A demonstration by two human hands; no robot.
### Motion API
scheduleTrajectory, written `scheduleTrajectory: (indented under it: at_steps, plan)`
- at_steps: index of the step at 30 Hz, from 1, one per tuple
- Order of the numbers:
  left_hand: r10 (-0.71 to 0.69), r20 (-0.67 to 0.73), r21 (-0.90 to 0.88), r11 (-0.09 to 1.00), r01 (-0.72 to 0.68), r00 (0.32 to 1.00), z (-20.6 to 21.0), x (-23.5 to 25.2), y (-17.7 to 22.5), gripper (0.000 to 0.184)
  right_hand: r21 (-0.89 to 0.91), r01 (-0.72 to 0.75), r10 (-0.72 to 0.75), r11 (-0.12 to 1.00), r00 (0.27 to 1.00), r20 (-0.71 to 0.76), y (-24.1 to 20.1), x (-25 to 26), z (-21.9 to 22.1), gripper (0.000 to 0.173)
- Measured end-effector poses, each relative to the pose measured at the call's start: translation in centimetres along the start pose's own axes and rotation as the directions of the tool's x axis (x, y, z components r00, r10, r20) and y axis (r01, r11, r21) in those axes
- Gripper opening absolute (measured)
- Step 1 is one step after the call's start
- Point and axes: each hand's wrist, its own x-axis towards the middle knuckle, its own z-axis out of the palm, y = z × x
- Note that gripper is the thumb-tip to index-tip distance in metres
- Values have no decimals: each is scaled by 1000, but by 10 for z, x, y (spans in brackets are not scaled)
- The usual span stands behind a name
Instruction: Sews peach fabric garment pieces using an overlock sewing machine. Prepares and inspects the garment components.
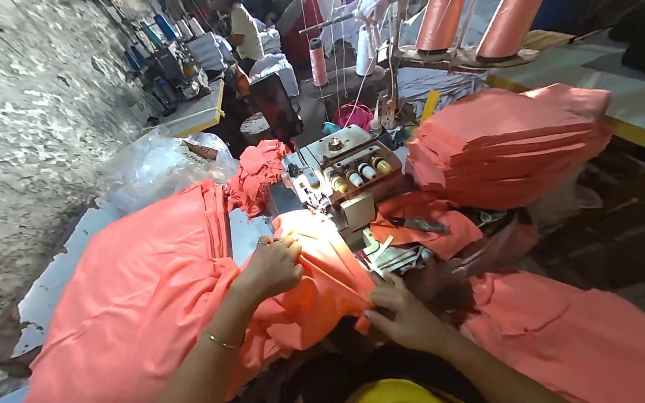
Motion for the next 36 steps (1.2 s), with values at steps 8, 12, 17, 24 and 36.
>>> scheduleTrajectory:
  at_steps: [8, 12, 17, 24, 36]
  plan:
    - [8, -24, 69, 998, -6, 1000, -23, 39, -51, 35, 353, -43, 49, 935, 999, -7, 26, 41, 17, 28]
    - [-105, -87, 109, 987, 114, 991, -64, 25, -54, 25, 373, -16, 41, 928, 997, -60, 31, 77, 21, 25]
    - [427, -329, -29, 887, -461, 842, -103, -13, -53, 26, 429, -1, 31, 903, 998, -63, 37, 101, 17, 26]
    - [237, -151, 149, 965, -215, 960, -104, -6, -11, 33, 488, -56, 67, 871, 998, -5, 36, 104, 8, 24]
    - [274, -414, -108, 932, -346, 868, -90, 28, -59, 42, 495, -116, 125, 861, 992, 15, 29, 99, 5, 28]
